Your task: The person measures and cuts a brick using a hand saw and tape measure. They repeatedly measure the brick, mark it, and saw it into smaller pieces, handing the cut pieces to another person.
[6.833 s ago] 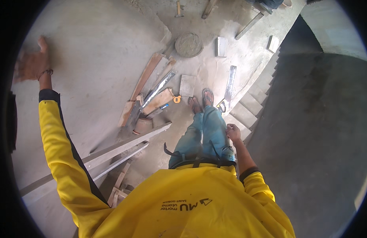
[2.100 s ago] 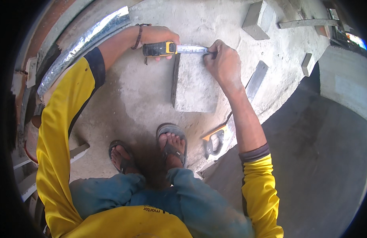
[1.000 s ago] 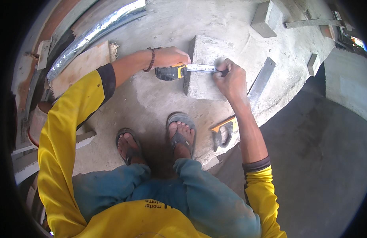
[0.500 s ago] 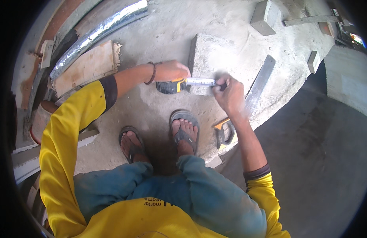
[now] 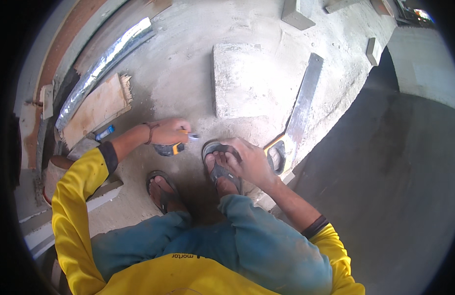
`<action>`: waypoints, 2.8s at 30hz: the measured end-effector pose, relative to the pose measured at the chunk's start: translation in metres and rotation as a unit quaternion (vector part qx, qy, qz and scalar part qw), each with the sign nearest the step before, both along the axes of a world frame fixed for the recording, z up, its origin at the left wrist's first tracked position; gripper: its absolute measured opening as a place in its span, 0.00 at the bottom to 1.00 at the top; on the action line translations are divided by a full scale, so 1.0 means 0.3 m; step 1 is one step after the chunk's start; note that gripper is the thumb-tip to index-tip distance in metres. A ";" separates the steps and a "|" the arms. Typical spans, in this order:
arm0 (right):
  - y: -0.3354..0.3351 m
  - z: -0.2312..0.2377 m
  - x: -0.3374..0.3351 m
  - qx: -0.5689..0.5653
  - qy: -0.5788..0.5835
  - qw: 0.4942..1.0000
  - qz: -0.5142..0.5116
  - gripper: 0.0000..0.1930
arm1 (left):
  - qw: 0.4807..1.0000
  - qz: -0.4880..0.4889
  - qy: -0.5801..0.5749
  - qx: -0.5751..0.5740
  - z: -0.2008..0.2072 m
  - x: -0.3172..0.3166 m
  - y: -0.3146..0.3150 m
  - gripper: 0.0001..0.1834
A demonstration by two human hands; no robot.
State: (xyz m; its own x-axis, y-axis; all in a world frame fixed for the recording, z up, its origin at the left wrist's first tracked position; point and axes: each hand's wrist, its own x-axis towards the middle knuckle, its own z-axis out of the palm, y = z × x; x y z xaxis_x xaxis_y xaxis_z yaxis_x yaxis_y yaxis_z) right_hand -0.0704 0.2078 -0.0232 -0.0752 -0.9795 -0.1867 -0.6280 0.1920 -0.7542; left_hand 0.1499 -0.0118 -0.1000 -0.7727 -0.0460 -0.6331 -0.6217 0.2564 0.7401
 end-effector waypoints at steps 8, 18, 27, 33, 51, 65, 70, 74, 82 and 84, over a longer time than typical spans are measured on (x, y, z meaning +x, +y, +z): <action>0.284 -0.119 -0.130 0.092 0.270 0.946 -0.152 0.27 | 0.900 -0.041 -0.029 -0.433 -0.006 0.183 -0.114 0.31; 0.335 -0.161 -0.108 0.050 0.185 0.950 -0.246 0.34 | 0.916 0.245 0.168 -0.270 -0.001 -0.230 -0.149 0.36; 0.327 0.156 -0.073 -0.162 0.092 0.867 -0.461 0.16 | 0.817 0.520 0.239 -0.072 -0.069 -0.544 0.103 0.46; 0.118 0.231 -0.068 -0.196 -0.018 0.862 -0.468 0.16 | 0.848 0.443 0.268 -0.108 -0.074 -0.685 0.146 0.46; -0.033 0.282 -0.087 -0.097 0.019 0.881 -0.463 0.12 | 0.864 0.280 0.318 -0.270 -0.147 -0.841 -0.150 0.28; 0.030 0.180 -0.109 -0.118 0.029 0.889 -0.441 0.11 | 0.834 0.429 0.232 -0.258 -0.065 -0.837 -0.011 0.29; 0.200 0.153 -0.007 -0.161 0.070 0.902 -0.394 0.05 | 0.810 0.446 0.238 -0.298 -0.070 -0.837 0.018 0.29; 0.037 0.118 -0.151 -0.172 -0.019 0.902 -0.396 0.09 | 0.823 0.424 0.201 -0.319 -0.017 -0.815 0.032 0.32; -0.279 0.146 -0.397 -0.180 -0.105 0.887 -0.412 0.09 | 0.776 0.478 0.228 -0.343 -0.090 -0.781 0.133 0.37; -0.255 0.125 -0.408 -0.195 -0.098 0.884 -0.413 0.09 | 0.789 0.485 0.202 -0.318 -0.107 -0.777 0.226 0.38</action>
State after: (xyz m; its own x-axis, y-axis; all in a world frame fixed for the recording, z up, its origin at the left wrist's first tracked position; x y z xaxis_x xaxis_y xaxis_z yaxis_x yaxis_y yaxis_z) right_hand -0.1928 0.1312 0.0143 -0.7986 -0.5982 0.0657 -0.2460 0.2249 -0.9428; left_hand -0.0831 0.0560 -0.1323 -0.3112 -0.9492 0.0456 -0.5000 0.2044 0.8416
